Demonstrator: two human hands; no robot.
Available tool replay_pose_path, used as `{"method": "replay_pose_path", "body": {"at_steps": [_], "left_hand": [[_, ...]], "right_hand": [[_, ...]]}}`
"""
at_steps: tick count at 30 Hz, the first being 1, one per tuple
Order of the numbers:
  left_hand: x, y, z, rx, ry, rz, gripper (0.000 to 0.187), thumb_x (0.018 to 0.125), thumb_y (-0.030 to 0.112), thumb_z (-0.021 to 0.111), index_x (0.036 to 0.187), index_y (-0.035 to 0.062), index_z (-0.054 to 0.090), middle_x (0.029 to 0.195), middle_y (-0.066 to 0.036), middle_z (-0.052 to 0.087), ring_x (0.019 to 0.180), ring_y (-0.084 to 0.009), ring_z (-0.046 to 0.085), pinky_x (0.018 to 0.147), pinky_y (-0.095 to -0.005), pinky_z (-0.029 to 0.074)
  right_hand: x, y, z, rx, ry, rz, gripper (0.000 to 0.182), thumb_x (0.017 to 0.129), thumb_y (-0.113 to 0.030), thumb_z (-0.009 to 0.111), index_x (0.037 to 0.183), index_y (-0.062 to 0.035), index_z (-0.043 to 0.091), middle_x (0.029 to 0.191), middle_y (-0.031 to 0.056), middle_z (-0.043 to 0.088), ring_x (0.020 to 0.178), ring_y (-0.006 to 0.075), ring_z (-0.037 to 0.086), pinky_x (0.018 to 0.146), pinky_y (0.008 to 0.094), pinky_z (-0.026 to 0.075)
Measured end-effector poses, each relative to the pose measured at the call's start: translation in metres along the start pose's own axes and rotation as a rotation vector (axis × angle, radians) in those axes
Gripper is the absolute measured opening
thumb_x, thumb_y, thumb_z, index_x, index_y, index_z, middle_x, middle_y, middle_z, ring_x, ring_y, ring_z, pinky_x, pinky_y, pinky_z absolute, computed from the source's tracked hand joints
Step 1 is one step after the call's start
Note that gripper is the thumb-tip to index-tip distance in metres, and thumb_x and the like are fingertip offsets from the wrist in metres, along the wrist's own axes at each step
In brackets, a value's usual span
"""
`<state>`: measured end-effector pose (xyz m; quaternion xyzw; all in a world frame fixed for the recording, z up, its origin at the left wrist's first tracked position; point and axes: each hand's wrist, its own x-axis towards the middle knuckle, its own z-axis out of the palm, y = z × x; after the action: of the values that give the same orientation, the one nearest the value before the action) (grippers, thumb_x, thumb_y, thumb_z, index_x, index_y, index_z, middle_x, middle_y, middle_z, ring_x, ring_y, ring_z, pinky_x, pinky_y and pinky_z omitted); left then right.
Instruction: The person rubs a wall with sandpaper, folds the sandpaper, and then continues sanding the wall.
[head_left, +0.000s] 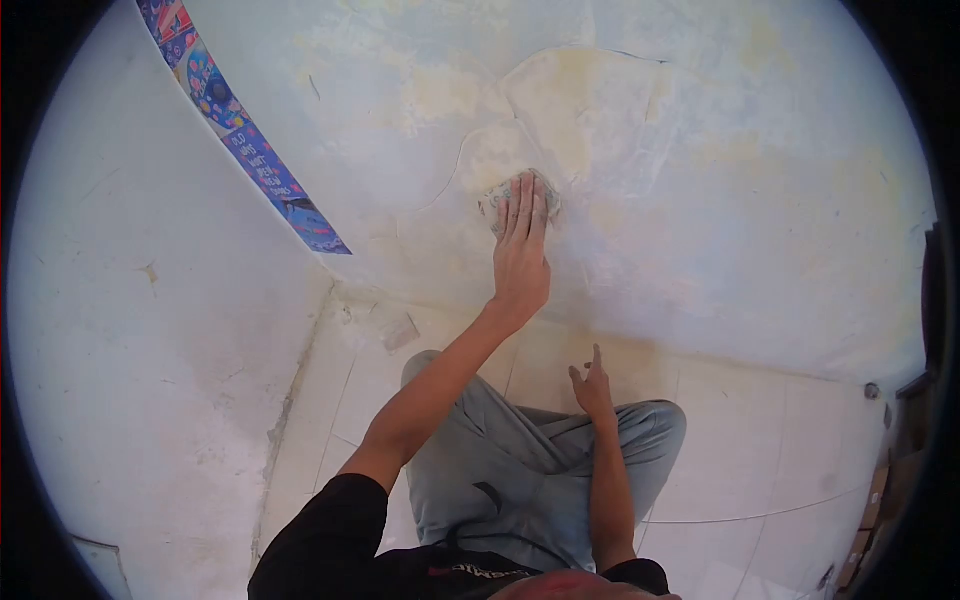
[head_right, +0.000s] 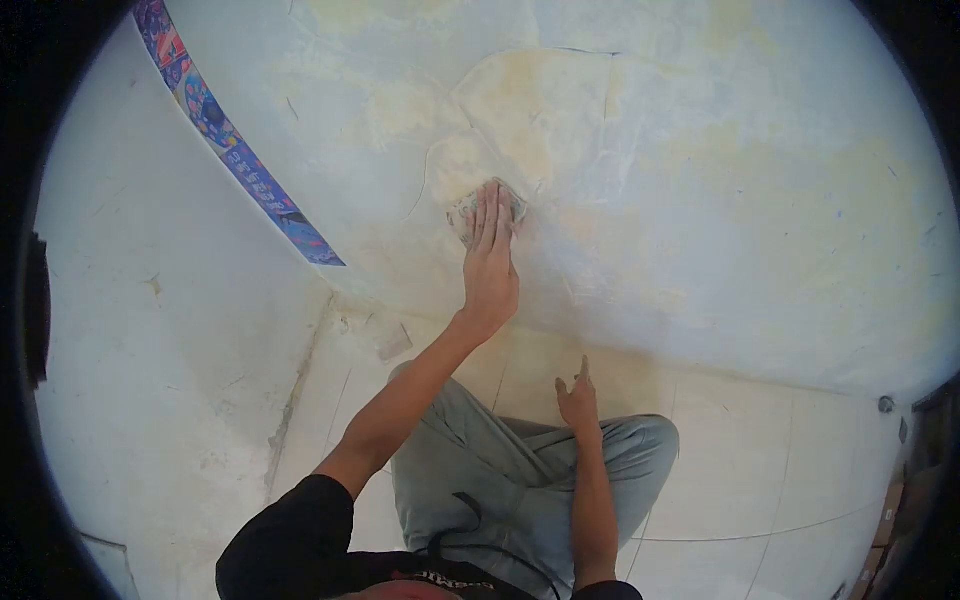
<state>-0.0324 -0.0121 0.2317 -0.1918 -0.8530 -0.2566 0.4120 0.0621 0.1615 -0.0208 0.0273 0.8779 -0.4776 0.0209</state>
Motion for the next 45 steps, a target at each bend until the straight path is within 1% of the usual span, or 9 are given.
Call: {"method": "replay_pose_path", "body": {"at_steps": [7, 10, 19, 23, 25, 27, 29, 31, 45], "left_hand": [[0.031, 0.009, -0.003, -0.037, 0.137, 0.020, 0.066, 0.082, -0.016, 0.040, 0.147, -0.0111, 0.030, 0.157, -0.027, 0.025, 0.148, -0.0413, 0.020, 0.119, -0.0544, 0.016], [0.004, 0.004, 0.002, 0.034, -0.024, -0.003, 0.062, 0.087, -0.012, 0.041, 0.147, -0.0114, 0.029, 0.157, -0.027, 0.025, 0.148, -0.0412, 0.020, 0.119, -0.0535, 0.016], [0.034, 0.007, -0.004, -0.034, 0.099, 0.006, 0.066, 0.086, -0.011, 0.038, 0.150, -0.0097, 0.023, 0.159, -0.028, 0.019, 0.149, -0.0422, 0.015, 0.120, -0.0537, 0.010], [0.004, 0.002, 0.005, -0.012, 0.033, -0.037, 0.070, 0.078, -0.018, 0.040, 0.147, -0.0134, 0.028, 0.157, -0.029, 0.023, 0.148, -0.0416, 0.018, 0.120, -0.0530, 0.014], [0.005, -0.001, 0.006, -0.023, 0.028, -0.078, 0.071, 0.077, -0.018, 0.040, 0.147, -0.0133, 0.028, 0.157, -0.029, 0.023, 0.148, -0.0416, 0.018, 0.120, -0.0529, 0.014], [0.010, -0.004, 0.004, -0.003, 0.023, -0.017, 0.062, 0.089, -0.011, 0.037, 0.150, -0.0110, 0.023, 0.158, -0.029, 0.020, 0.149, -0.0423, 0.015, 0.119, -0.0549, 0.011], [0.008, -0.004, -0.001, -0.009, 0.019, -0.029, 0.062, 0.089, -0.011, 0.036, 0.150, -0.0111, 0.023, 0.158, -0.029, 0.019, 0.149, -0.0420, 0.015, 0.120, -0.0544, 0.011], [0.009, -0.002, 0.000, -0.020, 0.022, -0.029, 0.061, 0.090, -0.011, 0.035, 0.149, -0.0112, 0.023, 0.159, -0.028, 0.018, 0.149, -0.0418, 0.014, 0.120, -0.0539, 0.011], [0.001, -0.012, 0.005, -0.001, -0.007, 0.050, 0.063, 0.089, -0.012, 0.034, 0.150, -0.0097, 0.023, 0.159, -0.028, 0.018, 0.149, -0.0423, 0.014, 0.120, -0.0532, 0.011]], "right_hand": [[0.000, -0.005, -0.003, -0.008, -0.011, 0.011, 0.081, 0.090, -0.023, 0.067, 0.153, -0.0014, 0.021, 0.116, 0.0326, 0.061, 0.109, 0.0466, 0.060, 0.093, 0.0486, 0.047], [0.002, -0.003, -0.003, -0.011, -0.016, 0.023, 0.081, 0.091, -0.024, 0.067, 0.153, -0.0014, 0.021, 0.116, 0.0324, 0.061, 0.109, 0.0462, 0.060, 0.094, 0.0482, 0.046], [0.002, 0.003, -0.001, -0.010, 0.011, -0.012, 0.080, 0.090, -0.022, 0.068, 0.152, -0.0003, 0.022, 0.115, 0.0328, 0.061, 0.108, 0.0465, 0.061, 0.091, 0.0477, 0.048], [0.002, -0.003, -0.004, -0.002, 0.015, -0.006, 0.080, 0.090, -0.022, 0.068, 0.152, -0.0002, 0.022, 0.115, 0.0331, 0.061, 0.108, 0.0466, 0.061, 0.091, 0.0479, 0.048], [0.000, -0.012, -0.011, 0.040, -0.067, 0.044, 0.082, 0.091, -0.020, 0.065, 0.153, 0.0018, 0.017, 0.127, 0.0361, 0.054, 0.118, 0.0459, 0.055, 0.099, 0.0486, 0.044], [-0.001, -0.015, -0.014, 0.034, -0.085, 0.059, 0.082, 0.090, -0.020, 0.065, 0.153, 0.0021, 0.017, 0.128, 0.0362, 0.053, 0.119, 0.0458, 0.055, 0.099, 0.0485, 0.044], [-0.001, -0.011, -0.010, 0.038, -0.086, 0.069, 0.082, 0.090, -0.020, 0.065, 0.153, 0.0024, 0.017, 0.130, 0.0364, 0.052, 0.119, 0.0458, 0.055, 0.099, 0.0484, 0.044], [0.000, -0.003, -0.003, -0.010, -0.006, 0.023, 0.081, 0.090, -0.023, 0.068, 0.153, 0.0000, 0.022, 0.116, 0.0332, 0.061, 0.109, 0.0455, 0.061, 0.093, 0.0470, 0.047], [0.002, -0.005, -0.005, -0.035, -0.029, 0.017, 0.081, 0.091, -0.023, 0.067, 0.153, -0.0002, 0.021, 0.116, 0.0325, 0.061, 0.109, 0.0464, 0.060, 0.094, 0.0477, 0.047]]}}
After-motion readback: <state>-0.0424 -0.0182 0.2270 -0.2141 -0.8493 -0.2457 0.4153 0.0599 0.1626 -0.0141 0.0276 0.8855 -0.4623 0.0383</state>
